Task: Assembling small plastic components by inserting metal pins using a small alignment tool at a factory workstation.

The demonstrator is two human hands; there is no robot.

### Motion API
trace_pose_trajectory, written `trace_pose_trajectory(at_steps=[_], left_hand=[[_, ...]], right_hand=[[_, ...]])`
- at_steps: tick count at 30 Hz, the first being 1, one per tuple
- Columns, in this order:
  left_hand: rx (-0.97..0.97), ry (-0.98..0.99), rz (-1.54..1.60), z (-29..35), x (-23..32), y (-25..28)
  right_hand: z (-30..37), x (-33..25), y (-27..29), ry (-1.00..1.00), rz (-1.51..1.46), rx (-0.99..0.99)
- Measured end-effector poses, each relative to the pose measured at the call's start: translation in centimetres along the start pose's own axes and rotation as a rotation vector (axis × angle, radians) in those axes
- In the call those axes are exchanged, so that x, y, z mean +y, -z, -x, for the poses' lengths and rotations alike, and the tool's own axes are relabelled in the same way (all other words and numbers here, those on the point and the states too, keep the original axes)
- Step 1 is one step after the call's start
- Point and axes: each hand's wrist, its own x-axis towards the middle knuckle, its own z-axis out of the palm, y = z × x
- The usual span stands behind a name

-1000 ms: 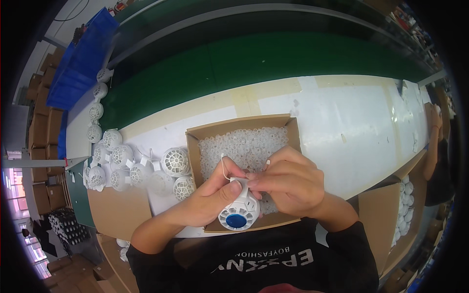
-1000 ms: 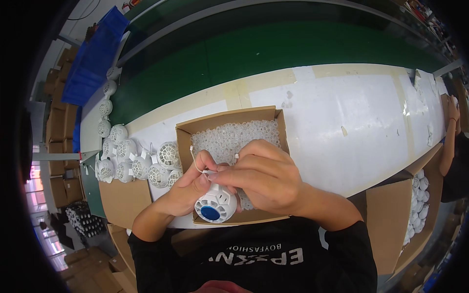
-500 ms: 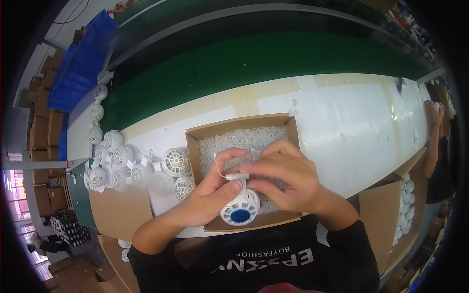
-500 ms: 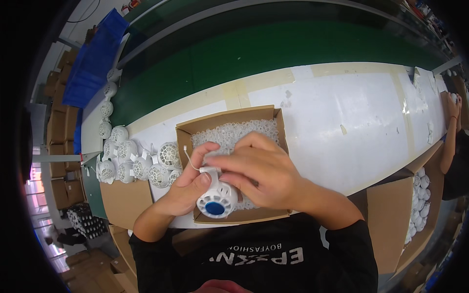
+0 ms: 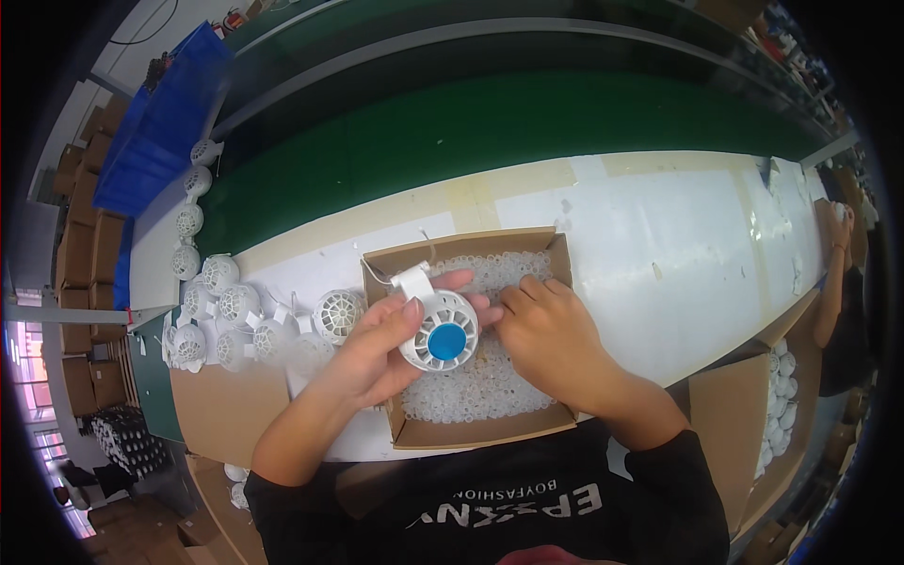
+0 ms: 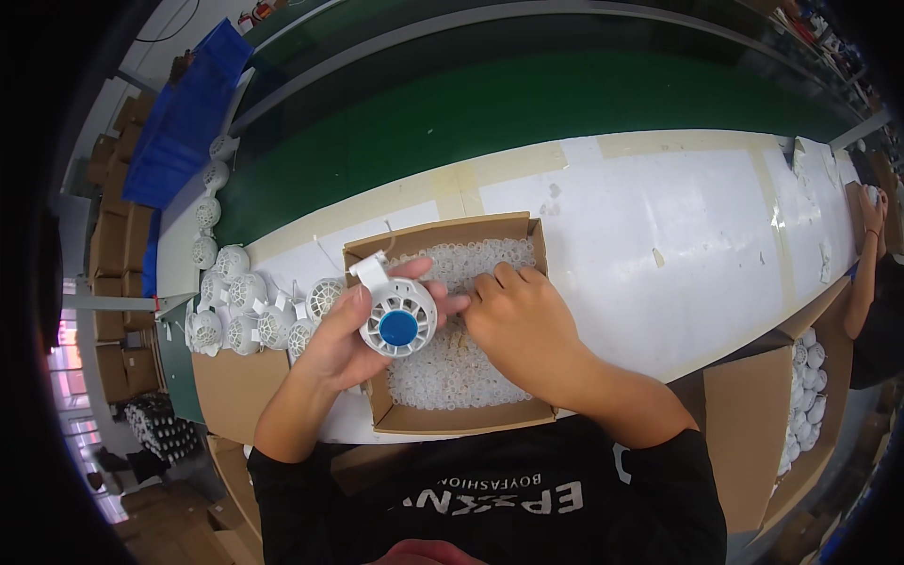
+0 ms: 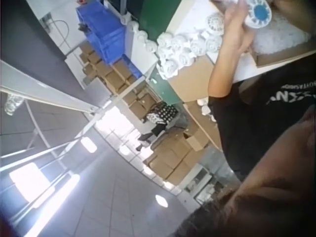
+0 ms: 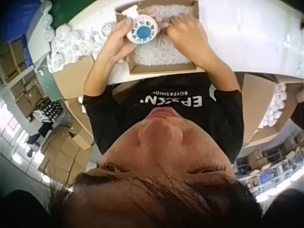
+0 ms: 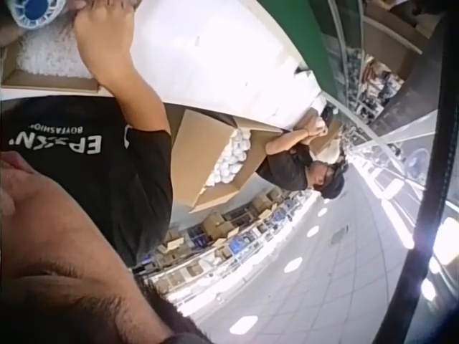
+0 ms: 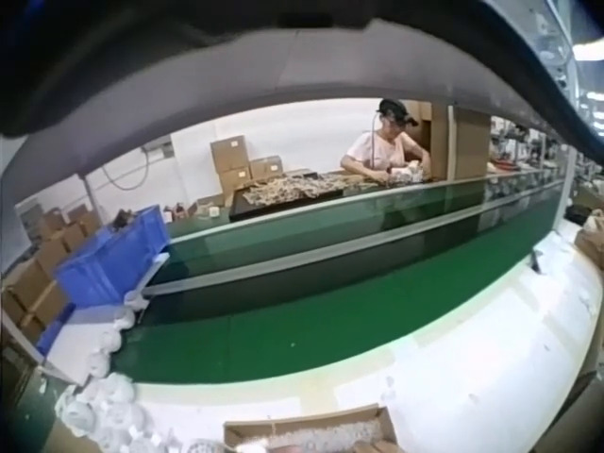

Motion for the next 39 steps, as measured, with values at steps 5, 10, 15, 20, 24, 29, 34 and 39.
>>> trace_pose_trajectory(at_steps=[5, 10, 15, 20, 24, 29, 34, 39], left_hand=[[-0.177, 0.095, 0.176, 0.3, 0.2, 0.8], [-0.002, 0.066, -0.132, 0.7, 0.3, 0.1], [0.064, -0.081, -0.119, 0.2, 0.2, -1.0], [0.021, -0.102, -0.154, 0.4, 0.4, -0.1], [-0.014, -0.147, -0.228, 0.7, 0.6, 0.6], [0.155, -0.311, -0.748, 0.8, 0.5, -0.1], [0.132, -0.469, -1.270, 1.1, 1.2, -1.3], [0.172, -0.443, -1.245, 1.1, 1.0, -1.7]], right_hand=[[0.1, 0.0, 0.0, -0.039, -0.026, 0.038], [-0.2, -0.1, 0.4, -0.095, -0.116, 0.070], [-0.7, 0.3, 1.8, -0.166, -0.556, 0.193], [-0.7, 0.3, 2.0, -0.270, -0.688, 0.274], [-0.7, 0.7, 2.7, -0.256, -0.793, 0.294], [-0.5, 0.7, 3.0, -0.170, -0.980, 0.485], [-0.5, 0.0, 3.1, -0.186, -1.287, 0.587], [-0.5, 0.6, 2.8, -0.129, -1.182, 0.496]])
